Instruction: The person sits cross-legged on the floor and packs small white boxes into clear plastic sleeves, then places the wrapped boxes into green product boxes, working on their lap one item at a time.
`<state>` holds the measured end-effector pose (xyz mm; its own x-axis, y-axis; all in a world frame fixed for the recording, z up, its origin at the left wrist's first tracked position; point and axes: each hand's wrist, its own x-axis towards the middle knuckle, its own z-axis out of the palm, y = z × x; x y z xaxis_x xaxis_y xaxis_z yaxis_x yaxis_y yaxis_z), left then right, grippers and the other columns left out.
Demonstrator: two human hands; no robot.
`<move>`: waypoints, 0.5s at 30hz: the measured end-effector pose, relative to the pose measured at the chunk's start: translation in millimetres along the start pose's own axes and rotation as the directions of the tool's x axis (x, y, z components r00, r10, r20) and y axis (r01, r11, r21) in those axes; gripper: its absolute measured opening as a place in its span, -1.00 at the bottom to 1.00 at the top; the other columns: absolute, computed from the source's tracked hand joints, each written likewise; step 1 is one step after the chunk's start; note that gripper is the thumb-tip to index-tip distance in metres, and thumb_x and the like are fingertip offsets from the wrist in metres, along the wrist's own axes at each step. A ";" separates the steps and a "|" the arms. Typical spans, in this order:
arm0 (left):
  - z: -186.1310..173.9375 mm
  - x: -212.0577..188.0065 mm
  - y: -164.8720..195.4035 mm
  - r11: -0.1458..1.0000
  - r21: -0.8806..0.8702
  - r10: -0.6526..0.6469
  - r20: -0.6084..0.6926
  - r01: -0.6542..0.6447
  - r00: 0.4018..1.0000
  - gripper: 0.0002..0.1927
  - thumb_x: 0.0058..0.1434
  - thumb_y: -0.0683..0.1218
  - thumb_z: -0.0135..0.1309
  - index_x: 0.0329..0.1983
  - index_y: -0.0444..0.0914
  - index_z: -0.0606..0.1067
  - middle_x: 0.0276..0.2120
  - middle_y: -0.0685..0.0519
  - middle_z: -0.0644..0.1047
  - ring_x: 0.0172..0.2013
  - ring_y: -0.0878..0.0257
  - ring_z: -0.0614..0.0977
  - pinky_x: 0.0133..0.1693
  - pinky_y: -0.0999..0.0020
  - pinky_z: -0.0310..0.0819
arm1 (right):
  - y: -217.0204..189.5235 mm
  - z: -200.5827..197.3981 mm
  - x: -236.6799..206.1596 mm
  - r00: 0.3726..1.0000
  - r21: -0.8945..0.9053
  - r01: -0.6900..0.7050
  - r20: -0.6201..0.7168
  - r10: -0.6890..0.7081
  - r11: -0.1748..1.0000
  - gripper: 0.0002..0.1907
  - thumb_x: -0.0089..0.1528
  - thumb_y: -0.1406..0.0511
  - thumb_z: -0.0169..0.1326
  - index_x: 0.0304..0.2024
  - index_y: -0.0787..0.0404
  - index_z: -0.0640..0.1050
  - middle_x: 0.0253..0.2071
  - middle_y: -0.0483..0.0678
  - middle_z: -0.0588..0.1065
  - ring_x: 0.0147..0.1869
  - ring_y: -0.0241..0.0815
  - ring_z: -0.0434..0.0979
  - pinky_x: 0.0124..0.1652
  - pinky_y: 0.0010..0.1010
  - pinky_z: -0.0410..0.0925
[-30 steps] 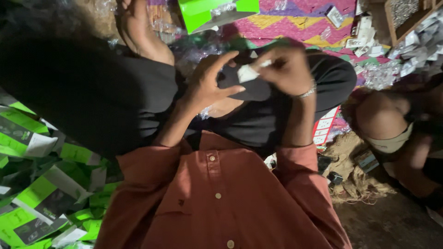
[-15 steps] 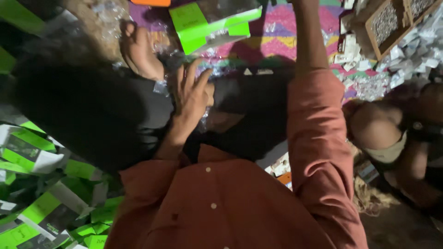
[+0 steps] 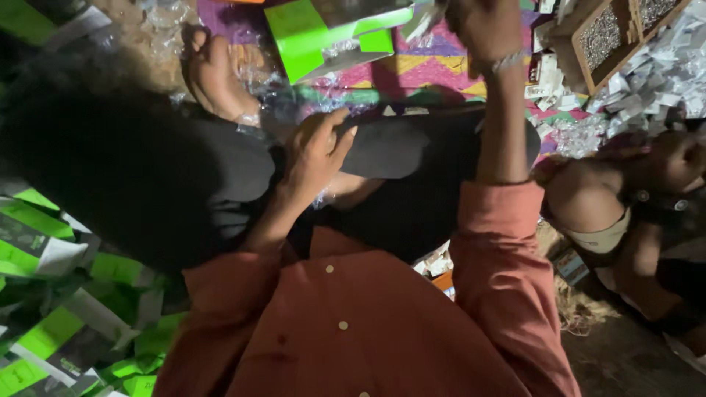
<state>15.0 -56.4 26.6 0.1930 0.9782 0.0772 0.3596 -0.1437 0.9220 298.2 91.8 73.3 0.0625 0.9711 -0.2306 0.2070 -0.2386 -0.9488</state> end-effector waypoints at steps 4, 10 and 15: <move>13.3 6.1 -0.4 0.843 -0.455 -0.276 0.093 0.287 0.957 -0.40 0.25 -0.11 0.27 0.31 -0.30 0.33 -0.02 -0.03 0.54 -0.20 0.27 0.59 -0.25 0.44 0.56 | 13.4 22.0 -50.1 0.990 -0.340 0.075 0.140 -0.028 0.937 -0.67 0.48 0.24 0.20 -0.26 0.38 0.54 -0.42 0.12 0.50 -0.40 -0.11 0.51 -0.38 -0.23 0.33; 23.6 3.8 -15.6 0.958 -0.235 -0.166 0.021 0.166 0.986 -0.64 0.38 -0.11 0.26 0.20 -0.23 0.50 -0.13 0.01 0.63 -0.23 0.32 0.65 -0.21 0.45 0.59 | 38.2 7.0 -50.9 0.971 -0.727 0.241 0.184 -0.155 0.643 -0.58 0.20 0.25 0.39 -0.05 0.40 0.56 -0.47 0.11 0.55 -0.45 -0.09 0.59 -0.46 -0.30 0.41; 5.5 2.5 -16.3 0.912 -0.199 -0.328 0.177 0.360 0.928 -0.64 0.42 -0.04 0.20 0.20 -0.23 0.47 -0.18 0.05 0.64 -0.21 0.26 0.74 -0.10 0.36 0.60 | 30.8 -11.3 -19.0 0.901 -0.760 -0.374 -0.162 0.402 0.532 -0.68 0.18 0.14 0.34 -0.26 0.27 0.65 -0.43 -0.02 0.59 -0.44 -0.13 0.62 -0.41 -0.27 0.47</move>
<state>14.7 -52.4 9.6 0.2228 0.9284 -0.2975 0.2159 0.2506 0.9437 314.4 65.8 50.9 0.2975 0.7771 -0.5546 0.8286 -0.4988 -0.2543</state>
